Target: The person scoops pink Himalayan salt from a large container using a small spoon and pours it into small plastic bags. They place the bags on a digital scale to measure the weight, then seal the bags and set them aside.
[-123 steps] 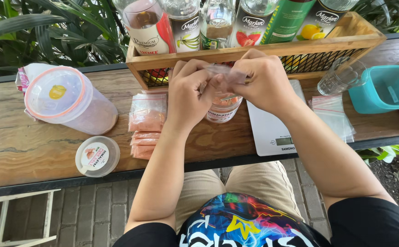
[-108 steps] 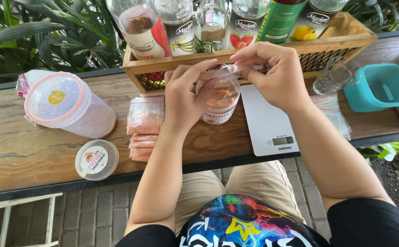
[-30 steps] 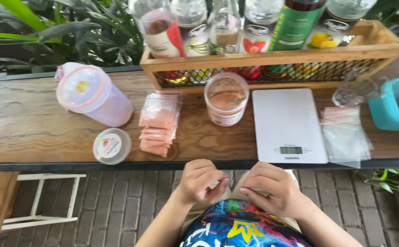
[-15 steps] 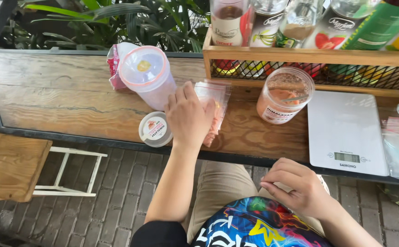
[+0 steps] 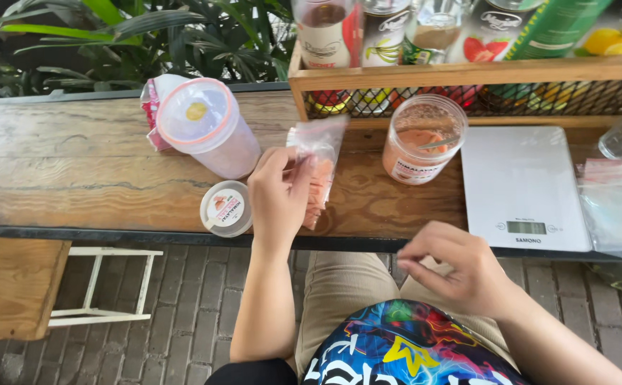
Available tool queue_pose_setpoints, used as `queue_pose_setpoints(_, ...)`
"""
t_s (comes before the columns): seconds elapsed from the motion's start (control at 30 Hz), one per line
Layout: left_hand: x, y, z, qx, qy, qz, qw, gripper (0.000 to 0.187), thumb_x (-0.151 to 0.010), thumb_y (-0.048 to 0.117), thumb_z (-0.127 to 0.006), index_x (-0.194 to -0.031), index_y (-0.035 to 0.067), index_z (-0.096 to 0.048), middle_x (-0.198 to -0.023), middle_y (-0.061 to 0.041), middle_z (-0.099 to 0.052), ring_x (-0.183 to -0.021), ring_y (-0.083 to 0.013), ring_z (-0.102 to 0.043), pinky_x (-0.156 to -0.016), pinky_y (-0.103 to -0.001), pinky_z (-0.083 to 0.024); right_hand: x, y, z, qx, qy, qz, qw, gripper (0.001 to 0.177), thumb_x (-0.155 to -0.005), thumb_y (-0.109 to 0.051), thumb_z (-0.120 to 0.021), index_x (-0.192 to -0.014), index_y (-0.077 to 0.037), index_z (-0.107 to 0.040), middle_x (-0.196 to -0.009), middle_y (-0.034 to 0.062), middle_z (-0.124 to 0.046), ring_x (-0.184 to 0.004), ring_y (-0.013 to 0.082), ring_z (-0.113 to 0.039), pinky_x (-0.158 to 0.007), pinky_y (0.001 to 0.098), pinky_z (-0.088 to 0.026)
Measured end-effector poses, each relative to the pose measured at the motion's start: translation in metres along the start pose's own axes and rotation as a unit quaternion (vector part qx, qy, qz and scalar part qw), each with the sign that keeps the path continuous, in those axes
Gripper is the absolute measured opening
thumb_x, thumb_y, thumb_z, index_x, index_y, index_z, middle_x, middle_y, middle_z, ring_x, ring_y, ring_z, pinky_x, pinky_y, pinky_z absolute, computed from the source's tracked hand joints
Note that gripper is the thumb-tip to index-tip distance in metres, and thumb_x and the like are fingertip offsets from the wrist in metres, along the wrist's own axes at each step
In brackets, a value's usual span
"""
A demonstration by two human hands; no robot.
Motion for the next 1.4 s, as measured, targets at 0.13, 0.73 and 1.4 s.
queue_pose_setpoints(0.13,0.011,0.035,-0.002,0.019,0.053,-0.069,0.996,0.010,-0.095,0.025,-0.071,-0.093,0.017,-0.075,-0.082,0.001,-0.070,-0.079,-0.0208,-0.074,-0.074,-0.031,-0.060,-0.007,0.014,0.008,-0.023,0.073,-0.110,0.991,0.013,-0.078,-0.013,-0.079,-0.091,-0.011,-0.075,-0.072,0.0043,-0.072,-0.057,0.0159,-0.067,-0.051,0.0300,-0.055)
queue_pose_setpoints(0.73,0.052,0.092,-0.172,0.371,-0.284,0.206,0.860,0.035,-0.080,0.013,-0.083,-0.109,-0.001,-0.069,-0.083,-0.015,-0.077,-0.068,-0.0173,-0.075,-0.065,-0.027,-0.064,0.071,0.078,0.097,-0.168,0.243,-0.290,0.910,0.019,-0.077,0.005,-0.082,-0.095,0.003,-0.073,-0.073,0.0107,-0.072,-0.058,0.0103,-0.064,-0.055,0.0252,-0.059)
queue_pose_setpoints(1.4,0.040,0.124,-0.179,-0.086,-0.066,-0.213,0.971,0.037,-0.091,0.041,-0.072,-0.116,0.014,-0.068,-0.082,0.006,-0.061,-0.070,-0.0132,-0.063,-0.064,-0.024,-0.055,0.103,0.099,0.182,0.281,0.248,-0.279,0.884,0.031,-0.086,-0.024,-0.088,-0.108,-0.010,-0.071,-0.076,0.0008,-0.065,-0.067,0.0147,-0.064,-0.058,0.0256,-0.049)
Point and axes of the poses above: each hand's wrist, its own x-axis away from the middle knuckle, its own z-axis out of the back of the hand, y = z × x, the point moved 5 cm from there along -x, towards the middle knuckle
